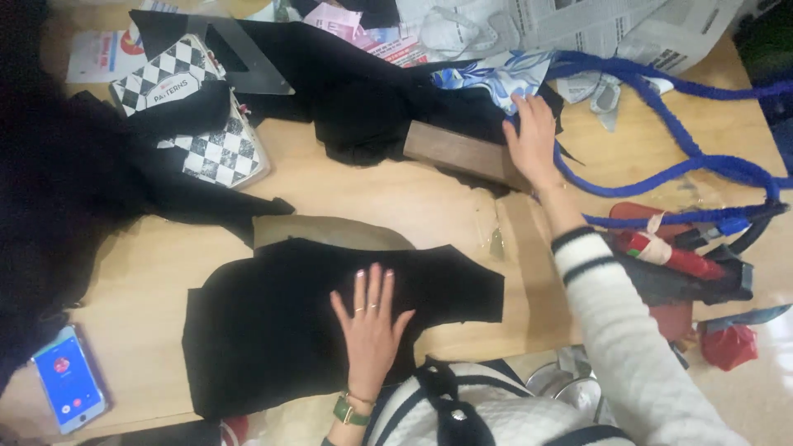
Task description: The person irons a black fabric piece on a wooden table using a steam iron. They repeatedly place a blue floral cloth over the fabric, press the iron on top, and then remove the cloth to smooth the fabric with their hands.
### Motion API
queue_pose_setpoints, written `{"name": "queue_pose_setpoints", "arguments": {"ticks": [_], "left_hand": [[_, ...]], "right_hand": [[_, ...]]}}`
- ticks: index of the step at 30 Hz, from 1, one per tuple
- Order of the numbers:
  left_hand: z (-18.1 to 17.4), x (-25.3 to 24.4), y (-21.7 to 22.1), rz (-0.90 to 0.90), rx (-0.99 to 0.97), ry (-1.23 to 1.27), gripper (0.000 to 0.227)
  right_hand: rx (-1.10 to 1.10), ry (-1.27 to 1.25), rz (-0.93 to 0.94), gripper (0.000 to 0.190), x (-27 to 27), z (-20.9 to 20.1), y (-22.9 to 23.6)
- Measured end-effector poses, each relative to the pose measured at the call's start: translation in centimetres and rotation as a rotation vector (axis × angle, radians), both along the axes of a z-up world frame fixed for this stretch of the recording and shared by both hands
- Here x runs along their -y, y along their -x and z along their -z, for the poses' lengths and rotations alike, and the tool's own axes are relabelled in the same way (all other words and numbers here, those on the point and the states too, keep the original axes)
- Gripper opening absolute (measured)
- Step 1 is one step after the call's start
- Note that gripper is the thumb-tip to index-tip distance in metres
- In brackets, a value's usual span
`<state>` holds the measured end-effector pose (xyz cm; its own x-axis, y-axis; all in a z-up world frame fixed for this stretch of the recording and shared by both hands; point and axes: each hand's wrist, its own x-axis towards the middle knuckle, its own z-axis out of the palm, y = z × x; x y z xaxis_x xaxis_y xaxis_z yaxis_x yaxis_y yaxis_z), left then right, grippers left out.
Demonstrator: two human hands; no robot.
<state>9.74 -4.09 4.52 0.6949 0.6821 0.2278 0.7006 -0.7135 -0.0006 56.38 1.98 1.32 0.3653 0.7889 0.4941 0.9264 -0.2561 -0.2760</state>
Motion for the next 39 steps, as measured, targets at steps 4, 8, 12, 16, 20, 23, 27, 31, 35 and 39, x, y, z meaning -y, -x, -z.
{"name": "queue_pose_setpoints", "arguments": {"ticks": [4, 8, 12, 16, 20, 23, 27, 31, 35, 39], "left_hand": [[1.2, 0.2, -0.2, -0.114, -0.028, -0.017, 0.08], [1.2, 0.1, -0.2, -0.103, 0.018, 0.009, 0.081], [1.2, 0.1, 0.0, -0.089, 0.11, 0.09, 0.078], [-0.6, -0.3, -0.6, -0.123, 0.189, 0.13, 0.072], [-2.3, -1.3, -2.7, -0.075, 0.58, 0.422, 0.053], [-4.3, -1.5, -4.9, 0.007, 0.82, 0.576, 0.047], [-7.3, -0.4, -6.0, 0.104, 0.993, 0.693, 0.045], [-5.7, 0.1, -4.4, 0.159, 0.944, 0.623, 0.022], [-3.7, 0.9, -3.3, 0.242, 0.926, 0.619, 0.007], [-5.8, 1.9, -2.3, 0.342, 0.953, 0.641, 0.028]], "right_hand": [[0.047, 0.073, 0.046, 0.053, -2.9, 3.9, -5.9], [0.173, 0.064, 0.154, 0.017, -4.4, 4.0, -7.1], [-0.306, -0.51, 0.06, 0.011, -5.4, 2.9, -8.2], [-0.742, -0.641, 0.04, 0.008, -2.3, -3.5, -3.3], [-1.097, -0.547, -0.126, 0.009, 2.8, -6.4, 3.3], [-0.949, -0.302, -0.263, 0.007, 6.6, -8.9, 11.0], [-0.622, 0.01, -0.408, 0.022, 11.2, -13.4, 22.3], [-0.476, -0.009, -0.404, 0.011, 13.9, -12.7, 24.9], [-0.458, 0.016, -0.352, 0.013, 16.2, -12.0, 25.8], [-0.494, 0.004, -0.332, 0.017, 17.2, -12.7, 28.6]]}}
